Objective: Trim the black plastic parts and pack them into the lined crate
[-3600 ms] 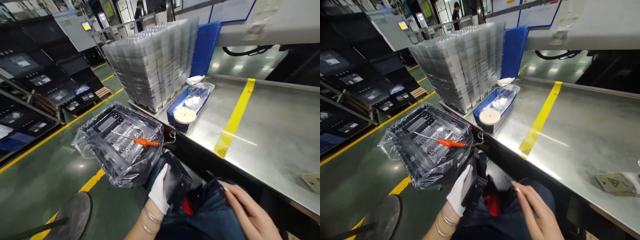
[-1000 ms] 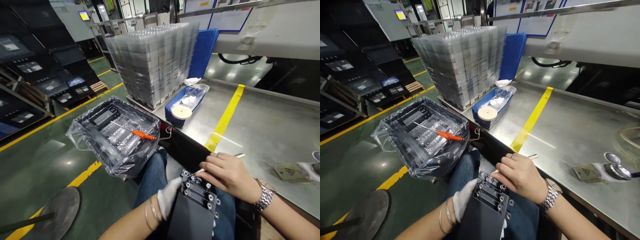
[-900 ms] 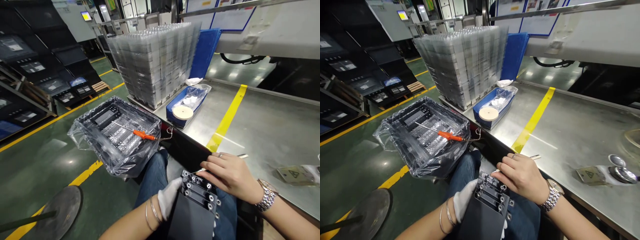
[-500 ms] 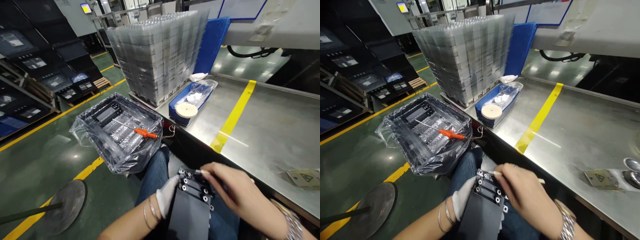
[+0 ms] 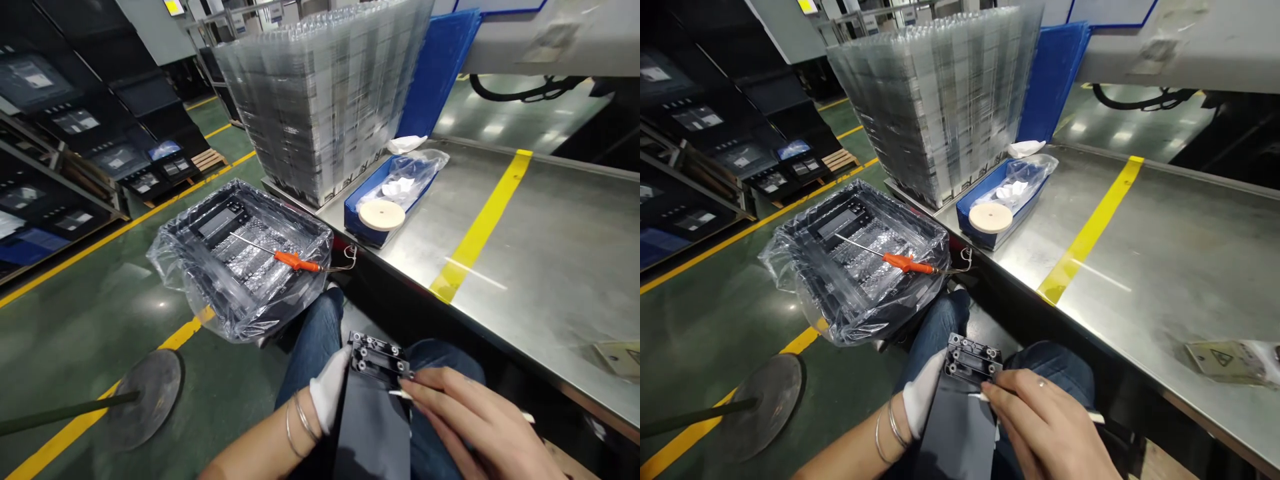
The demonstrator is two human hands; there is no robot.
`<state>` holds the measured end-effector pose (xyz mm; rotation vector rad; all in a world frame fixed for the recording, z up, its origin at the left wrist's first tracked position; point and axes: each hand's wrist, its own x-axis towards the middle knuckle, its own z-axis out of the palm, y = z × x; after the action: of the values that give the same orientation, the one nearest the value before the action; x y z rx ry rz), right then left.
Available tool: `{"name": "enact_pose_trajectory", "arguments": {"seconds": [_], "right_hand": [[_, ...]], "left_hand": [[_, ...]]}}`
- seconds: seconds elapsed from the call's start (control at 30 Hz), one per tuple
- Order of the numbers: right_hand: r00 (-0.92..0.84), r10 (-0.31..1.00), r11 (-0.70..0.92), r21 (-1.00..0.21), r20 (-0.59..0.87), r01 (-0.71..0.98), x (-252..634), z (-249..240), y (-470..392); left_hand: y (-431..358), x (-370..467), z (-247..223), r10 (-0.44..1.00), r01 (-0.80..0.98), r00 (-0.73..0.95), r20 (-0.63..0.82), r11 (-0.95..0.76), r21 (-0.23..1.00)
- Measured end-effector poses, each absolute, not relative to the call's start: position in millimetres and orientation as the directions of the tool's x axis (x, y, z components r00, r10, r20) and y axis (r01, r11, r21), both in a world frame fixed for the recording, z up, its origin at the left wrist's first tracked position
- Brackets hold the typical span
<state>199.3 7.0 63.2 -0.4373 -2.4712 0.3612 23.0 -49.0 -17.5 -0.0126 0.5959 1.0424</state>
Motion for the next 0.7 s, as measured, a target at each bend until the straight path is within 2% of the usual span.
{"name": "enact_pose_trajectory", "arguments": {"seconds": [0.17,0.3,0.47,0.6,0.7], "right_hand": [[-0.717,0.477,0.866,-0.410,0.509,0.285,201.9,40.5,3.0],[-0.678,0.527,0.843,-0.412,0.511,0.345,195.8,35.9,0.8],[-0.699,0.496,0.846,-0.467,0.515,0.257,194.5,39.4,0.5],[-0.643,0.544,0.835,-0.423,0.538,0.352,191.4,34.3,-4.5],[-0.605,0.578,0.814,-0.440,0.548,0.379,188.8,28.4,-9.5]], "left_hand": [[-50.7,17.6,-11.8,0.738,-0.771,0.489,-0.466,0.615,0.166],[-50.5,18.6,-11.1,0.762,-0.766,0.475,-0.441,0.604,0.219],[-54.9,18.5,-18.5,0.750,-0.770,0.447,-0.488,0.600,0.217],[-58.6,16.2,-24.1,0.768,-0.776,0.427,-0.477,0.582,0.243],[-60.1,14.4,-23.2,0.779,-0.778,0.419,-0.467,0.573,0.257]]}}
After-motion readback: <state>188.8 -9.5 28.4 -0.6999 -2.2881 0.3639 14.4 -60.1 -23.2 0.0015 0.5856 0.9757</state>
